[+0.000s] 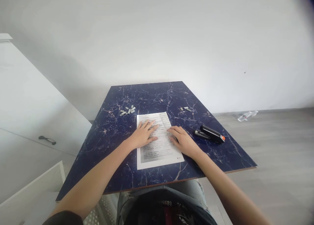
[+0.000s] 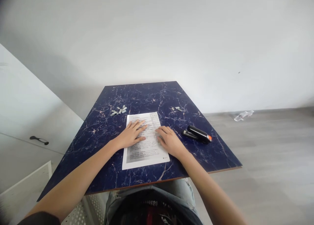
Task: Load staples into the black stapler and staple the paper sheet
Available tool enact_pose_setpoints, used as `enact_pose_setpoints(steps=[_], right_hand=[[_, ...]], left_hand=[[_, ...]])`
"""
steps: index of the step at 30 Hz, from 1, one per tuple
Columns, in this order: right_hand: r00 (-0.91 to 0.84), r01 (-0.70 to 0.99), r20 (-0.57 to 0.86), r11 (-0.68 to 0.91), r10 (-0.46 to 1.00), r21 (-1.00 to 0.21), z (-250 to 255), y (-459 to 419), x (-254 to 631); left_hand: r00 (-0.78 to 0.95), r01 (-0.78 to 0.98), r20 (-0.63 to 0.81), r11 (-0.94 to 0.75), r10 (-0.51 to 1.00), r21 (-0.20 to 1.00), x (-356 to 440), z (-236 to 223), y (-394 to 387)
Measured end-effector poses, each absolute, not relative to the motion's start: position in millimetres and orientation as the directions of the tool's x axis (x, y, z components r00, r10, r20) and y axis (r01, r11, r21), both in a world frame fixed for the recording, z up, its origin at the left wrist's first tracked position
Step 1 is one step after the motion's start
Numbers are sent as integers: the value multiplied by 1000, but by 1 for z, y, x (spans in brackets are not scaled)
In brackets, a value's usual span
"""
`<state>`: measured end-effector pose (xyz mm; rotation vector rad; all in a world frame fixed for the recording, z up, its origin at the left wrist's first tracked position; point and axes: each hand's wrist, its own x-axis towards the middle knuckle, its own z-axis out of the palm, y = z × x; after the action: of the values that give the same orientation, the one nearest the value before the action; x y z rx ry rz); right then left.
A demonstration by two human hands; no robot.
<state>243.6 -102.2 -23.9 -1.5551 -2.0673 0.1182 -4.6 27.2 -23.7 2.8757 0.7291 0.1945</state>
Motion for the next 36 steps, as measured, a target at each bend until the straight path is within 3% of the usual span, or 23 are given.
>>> enact_pose_setpoints(steps=[6,17,25,28,33,36], right_hand=[[192,839,445,89,875,-538,-28,-99,253],[248,811,515,115,820,-574,-14,-109,251],[237,890,577,62,782,-451,-18,-113,255],[239,848,484,62,842,-526,-21,-110,257],[287,656,150,-79,946,-751,-22,-102,250],[342,636,104,-149,934,-757,-21,-97,238]], left_hand=[[847,497,92,-841,524,212,-11,-23,39],[877,372,245,-907,413,200,-9,-14,32],[925,325,148,-931,349,163,-6,-13,32],[927,325,147,-934,346,147,-5,-13,31],[926,327,153,-936,344,128,-4,-13,30],[923,335,161,-935,350,114,-2,-13,28]])
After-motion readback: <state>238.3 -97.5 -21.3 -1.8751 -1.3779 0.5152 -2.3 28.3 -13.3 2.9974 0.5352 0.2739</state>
